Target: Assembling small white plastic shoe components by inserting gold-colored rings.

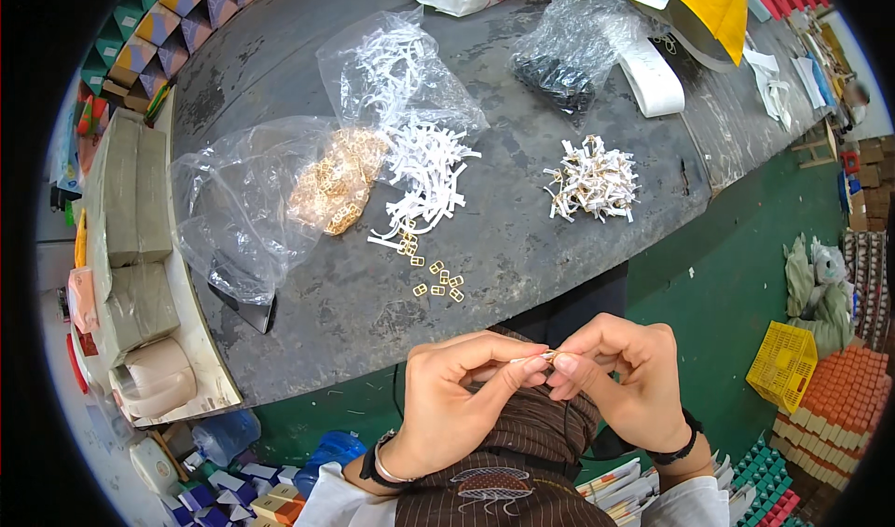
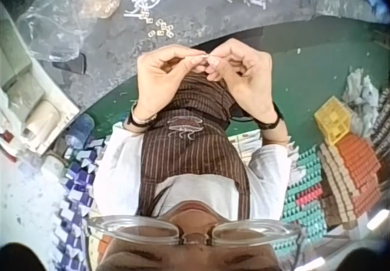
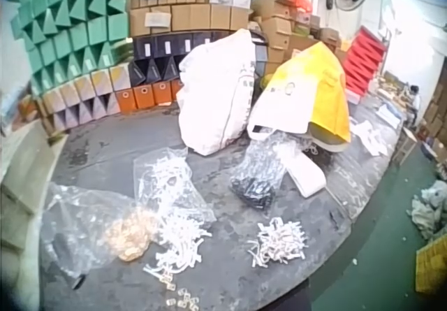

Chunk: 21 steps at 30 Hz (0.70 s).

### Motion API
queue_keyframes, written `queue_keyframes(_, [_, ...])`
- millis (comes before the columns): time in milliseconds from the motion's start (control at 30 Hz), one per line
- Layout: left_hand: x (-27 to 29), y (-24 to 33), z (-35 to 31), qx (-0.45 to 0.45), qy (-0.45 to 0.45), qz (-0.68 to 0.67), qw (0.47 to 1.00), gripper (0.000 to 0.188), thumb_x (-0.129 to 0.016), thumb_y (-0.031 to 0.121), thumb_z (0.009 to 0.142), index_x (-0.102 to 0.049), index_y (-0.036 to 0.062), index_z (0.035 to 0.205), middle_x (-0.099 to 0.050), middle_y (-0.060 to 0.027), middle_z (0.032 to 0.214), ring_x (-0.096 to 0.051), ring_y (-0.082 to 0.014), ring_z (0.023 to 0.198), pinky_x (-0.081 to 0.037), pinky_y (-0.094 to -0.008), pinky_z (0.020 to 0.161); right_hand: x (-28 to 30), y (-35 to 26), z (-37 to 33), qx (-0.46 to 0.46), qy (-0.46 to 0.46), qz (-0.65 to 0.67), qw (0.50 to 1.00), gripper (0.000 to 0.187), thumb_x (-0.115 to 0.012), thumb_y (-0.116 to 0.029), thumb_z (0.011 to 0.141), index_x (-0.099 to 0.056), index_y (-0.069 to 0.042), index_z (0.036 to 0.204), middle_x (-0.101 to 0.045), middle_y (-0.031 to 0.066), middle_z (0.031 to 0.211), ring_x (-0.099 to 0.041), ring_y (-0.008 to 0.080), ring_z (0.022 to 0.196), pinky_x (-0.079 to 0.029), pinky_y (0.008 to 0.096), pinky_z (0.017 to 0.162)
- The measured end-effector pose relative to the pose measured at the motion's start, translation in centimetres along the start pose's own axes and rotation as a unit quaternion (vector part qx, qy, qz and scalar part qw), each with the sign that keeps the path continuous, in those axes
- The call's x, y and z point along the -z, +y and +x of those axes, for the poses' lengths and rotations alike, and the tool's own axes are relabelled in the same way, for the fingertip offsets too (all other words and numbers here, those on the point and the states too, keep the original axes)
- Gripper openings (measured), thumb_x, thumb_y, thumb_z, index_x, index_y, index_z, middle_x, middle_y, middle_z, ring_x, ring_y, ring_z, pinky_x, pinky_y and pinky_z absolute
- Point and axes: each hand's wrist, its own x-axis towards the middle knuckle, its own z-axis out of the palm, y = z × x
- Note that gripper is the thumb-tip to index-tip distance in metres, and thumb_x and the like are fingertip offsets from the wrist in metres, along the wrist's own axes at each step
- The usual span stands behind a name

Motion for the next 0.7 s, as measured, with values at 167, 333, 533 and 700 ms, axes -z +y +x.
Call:
queue_keyframes(167, [-1.5, 0.5, 1.0, -0.022, 0.005, 0.075, 0.997, 0.004, -0.064, -0.006, 0.084, -0.068, -0.0077, 0.085, -0.069, -0.0122, 0.079, -0.068, -0.0153, 0.073, -0.055, -0.0242, 0.065, 0.5, 0.2, -0.9, 0.032, 0.037, -0.041, 0.998, 0.008, -0.062, -0.004, 0.090, -0.064, 0.004, 0.089, -0.071, 0.0104, 0.079, -0.070, 0.0125, 0.072, -0.056, 0.0233, 0.063])
queue_keyframes(333, [0.2, -0.2, -0.8, -0.037, 0.056, 0.277, 0.958, 0.009, -0.061, -0.002, 0.089, -0.065, -0.0076, 0.094, -0.067, -0.0091, 0.082, -0.061, -0.0126, 0.075, -0.051, -0.0242, 0.068, -0.1, 1.2, -0.2, 0.080, -0.024, -0.021, 0.996, 0.014, -0.063, -0.014, 0.091, -0.062, -0.001, 0.090, -0.068, 0.0094, 0.073, -0.067, 0.0124, 0.072, -0.053, 0.0259, 0.063])
queue_keyframes(533, [-2.0, 1.0, 0.1, -0.067, 0.010, 0.157, 0.985, 0.008, -0.061, -0.002, 0.089, -0.064, -0.0092, 0.089, -0.067, -0.0104, 0.083, -0.061, -0.0150, 0.076, -0.053, -0.0266, 0.069, 0.7, 1.6, -0.6, 0.177, 0.014, -0.084, 0.980, 0.017, -0.059, -0.006, 0.089, -0.064, 0.003, 0.076, -0.068, 0.0113, 0.066, -0.067, 0.0138, 0.057, -0.052, 0.0249, 0.052])
queue_keyframes(700, [-1.5, 3.3, -0.5, -0.015, 0.014, 0.192, 0.981, 0.011, -0.062, 0.002, 0.088, -0.068, -0.0074, 0.087, -0.067, -0.0092, 0.078, -0.060, -0.0136, 0.070, -0.050, -0.0250, 0.064, 0.6, 1.0, -0.9, 0.120, -0.010, -0.050, 0.991, 0.014, -0.059, -0.011, 0.092, -0.058, 0.000, 0.082, -0.067, 0.0087, 0.071, -0.066, 0.0113, 0.068, -0.052, 0.0274, 0.060])
